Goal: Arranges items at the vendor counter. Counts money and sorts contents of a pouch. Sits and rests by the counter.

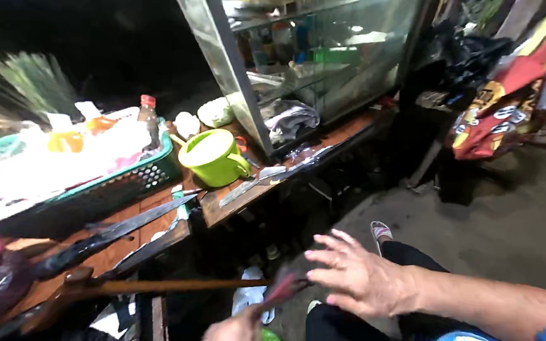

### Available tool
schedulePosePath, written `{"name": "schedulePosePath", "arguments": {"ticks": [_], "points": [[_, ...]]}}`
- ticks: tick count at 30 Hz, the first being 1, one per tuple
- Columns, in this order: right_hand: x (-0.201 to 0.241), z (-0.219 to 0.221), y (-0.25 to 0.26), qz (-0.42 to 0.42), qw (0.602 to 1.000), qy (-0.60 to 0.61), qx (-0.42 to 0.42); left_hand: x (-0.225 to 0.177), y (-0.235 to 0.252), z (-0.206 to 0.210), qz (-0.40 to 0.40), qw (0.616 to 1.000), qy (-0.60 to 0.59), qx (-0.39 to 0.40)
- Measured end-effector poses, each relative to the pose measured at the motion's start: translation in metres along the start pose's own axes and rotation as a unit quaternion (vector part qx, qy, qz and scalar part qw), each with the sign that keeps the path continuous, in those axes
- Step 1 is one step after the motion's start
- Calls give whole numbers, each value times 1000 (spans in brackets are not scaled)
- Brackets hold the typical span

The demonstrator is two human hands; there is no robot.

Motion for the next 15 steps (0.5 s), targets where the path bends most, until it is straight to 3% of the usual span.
{"name": "schedulePosePath", "arguments": {"ticks": [3, 6, 9, 11, 13, 15], "points": [[19, 7, 5, -26, 997, -46, 58, -81, 21, 23, 135, 991, 0, -12], [-6, 12, -18, 51, 991, -2, 121, -129, 29, 28, 224, 973, -6, -47], [-41, 7, -53, 167, 963, 138, 161, -148, 39, 27, 225, 972, -60, -32], [-58, -2, -74, 252, 931, 217, 152, -144, 46, 24, 189, 963, -171, -86], [-72, -15, -89, 317, 904, 269, 102, -134, 52, 30, 127, 910, -371, -133], [-85, -29, -99, 368, 870, 327, 23, -131, 61, 48, 82, 806, -567, -152]]}}
Point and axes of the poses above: each hand's wrist, its own y-axis towards the middle knuckle, its own z-axis out of the palm, x = y × z, the point moved 9 cm from there along y, towards the middle knuckle, and after that the axes turned 2 degrees about -x, right-handed, at the moved point
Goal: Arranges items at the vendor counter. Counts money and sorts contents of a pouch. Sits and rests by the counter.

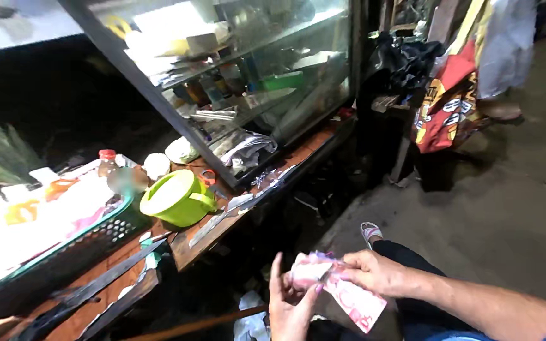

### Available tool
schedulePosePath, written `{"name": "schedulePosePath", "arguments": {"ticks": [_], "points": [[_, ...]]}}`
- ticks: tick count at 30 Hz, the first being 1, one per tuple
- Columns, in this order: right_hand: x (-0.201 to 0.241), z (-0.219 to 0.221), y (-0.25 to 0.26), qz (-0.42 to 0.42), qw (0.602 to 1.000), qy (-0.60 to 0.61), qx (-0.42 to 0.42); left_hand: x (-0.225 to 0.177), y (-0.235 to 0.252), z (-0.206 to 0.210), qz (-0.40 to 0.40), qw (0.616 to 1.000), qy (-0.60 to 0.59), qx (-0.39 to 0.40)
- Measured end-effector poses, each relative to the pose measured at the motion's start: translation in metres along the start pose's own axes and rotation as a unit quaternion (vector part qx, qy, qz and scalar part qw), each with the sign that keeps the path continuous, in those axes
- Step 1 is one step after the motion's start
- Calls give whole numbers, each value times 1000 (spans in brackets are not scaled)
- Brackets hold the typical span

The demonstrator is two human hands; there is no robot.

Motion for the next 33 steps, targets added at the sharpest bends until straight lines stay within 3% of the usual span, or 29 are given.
{"name": "schedulePosePath", "arguments": {"ticks": [4, 7, 9, 13, 17, 23, 30, 33], "points": [[-8, -19, -3, 23, 991, 124, -37, 55, -6, 44, -111, 980, -163, 34], [-17, -7, -4, 35, 990, 134, 9, 74, -15, 81, -209, 913, -343, 65], [-28, 4, -4, 54, 990, 126, 34, 73, -10, 98, -220, 869, -426, 127], [-44, 12, 3, 81, 989, 92, 77, 75, 6, 103, -231, 826, -501, 115], [-46, -6, 18, 58, 987, -99, 109, 112, 16, 91, -245, 805, -536, 69], [22, -78, 86, -9, 976, -217, -20, 207, -1, 77, -336, 778, -528, -57], [105, -103, 204, -229, 891, -337, -201, 256, -3, 75, -417, 822, -371, -111], [117, -93, 245, -245, 876, -337, -242, 260, -2, 78, -430, 837, -326, -93]]}}
Point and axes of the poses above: each hand's wrist, its own y-axis towards the middle knuckle, its own z-axis out of the palm, x = y × z, the point moved 9 cm from there along y, towards the middle knuckle, and after that the axes turned 2 degrees about -x, right-handed, at the moved point
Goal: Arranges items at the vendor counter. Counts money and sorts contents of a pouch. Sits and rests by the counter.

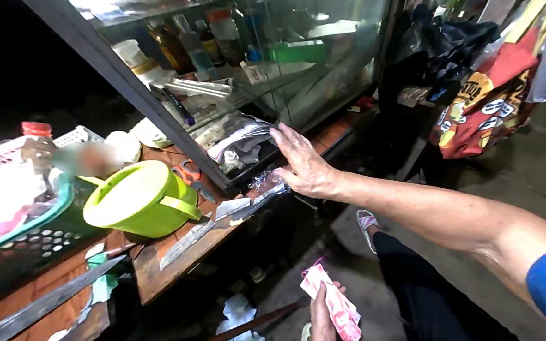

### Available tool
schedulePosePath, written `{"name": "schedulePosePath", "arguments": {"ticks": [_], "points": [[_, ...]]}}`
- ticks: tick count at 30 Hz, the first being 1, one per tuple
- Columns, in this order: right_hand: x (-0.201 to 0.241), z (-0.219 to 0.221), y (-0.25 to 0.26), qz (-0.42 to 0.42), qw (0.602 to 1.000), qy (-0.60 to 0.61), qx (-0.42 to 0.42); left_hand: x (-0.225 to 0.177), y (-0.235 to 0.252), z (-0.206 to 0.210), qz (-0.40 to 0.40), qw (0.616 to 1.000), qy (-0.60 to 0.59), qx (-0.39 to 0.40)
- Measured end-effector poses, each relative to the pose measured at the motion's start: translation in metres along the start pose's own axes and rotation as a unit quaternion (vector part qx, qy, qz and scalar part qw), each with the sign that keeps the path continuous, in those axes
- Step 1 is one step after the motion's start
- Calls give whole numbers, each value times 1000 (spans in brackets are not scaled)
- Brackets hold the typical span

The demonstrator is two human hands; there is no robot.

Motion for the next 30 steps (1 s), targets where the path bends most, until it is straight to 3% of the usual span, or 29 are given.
{"name": "schedulePosePath", "arguments": {"ticks": [4, 12, 24, 27, 30], "points": [[-1, 38, 22, 38, 999, 0, 4, 1, 6, -1, -4, 1000, 7, 8], [6, 74, 37, -1, 997, 41, 65, 0, 11, 1, 3, 1000, 10, -5], [2, 75, 36, -11, 997, 37, 61, 0, 11, 2, 4, 1000, 11, -3], [-2, 61, 41, -19, 996, 86, 16, -1, 11, 3, 5, 1000, 13, -1], [-10, 37, 53, 64, 990, 126, -23, -1, 11, 3, 8, 1000, 15, 7]]}}
Point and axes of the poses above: each hand's wrist, its own y-axis towards the middle knuckle, its own z-axis out of the palm, x = y × z, the point moved 9 cm from there along y, towards the middle knuckle, and after that the axes turned 2 degrees about -x, right-handed, at the moved point
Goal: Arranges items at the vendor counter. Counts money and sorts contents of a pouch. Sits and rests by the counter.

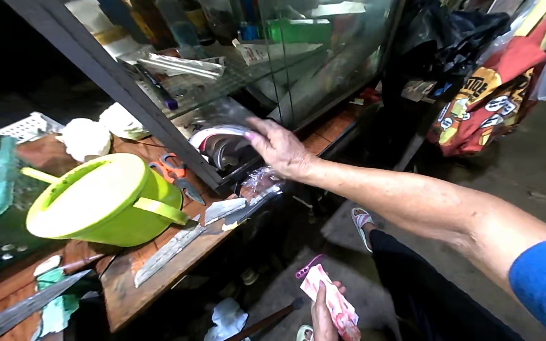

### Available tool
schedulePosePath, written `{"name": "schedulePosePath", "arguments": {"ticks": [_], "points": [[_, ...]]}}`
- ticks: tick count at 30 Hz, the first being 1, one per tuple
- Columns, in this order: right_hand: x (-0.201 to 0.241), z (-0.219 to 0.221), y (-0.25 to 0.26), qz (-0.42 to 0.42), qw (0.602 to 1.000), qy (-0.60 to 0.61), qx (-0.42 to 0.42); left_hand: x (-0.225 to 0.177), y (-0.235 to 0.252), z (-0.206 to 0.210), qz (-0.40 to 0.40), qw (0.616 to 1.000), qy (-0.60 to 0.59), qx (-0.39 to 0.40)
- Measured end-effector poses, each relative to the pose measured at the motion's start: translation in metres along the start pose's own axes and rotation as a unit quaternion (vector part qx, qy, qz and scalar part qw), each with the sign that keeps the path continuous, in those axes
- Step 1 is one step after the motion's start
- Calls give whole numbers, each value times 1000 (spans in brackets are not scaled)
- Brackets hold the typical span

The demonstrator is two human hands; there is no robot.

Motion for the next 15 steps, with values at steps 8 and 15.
{"name": "schedulePosePath", "arguments": {"ticks": [8, 15], "points": [[-2, -2, 42, 77, 997, -24, 21, 0, 1, 1, -11, 999, -37, 16], [6, 27, 76, 77, 994, -55, 57, -1, 2, 3, -6, 998, -50, 30]]}}
Point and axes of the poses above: each hand's wrist, its own y-axis towards the middle knuckle, its own z-axis out of the palm, x = y × z, the point moved 9 cm from there along y, towards the middle knuckle, and after that the axes turned 2 degrees about -x, right-handed, at the moved point
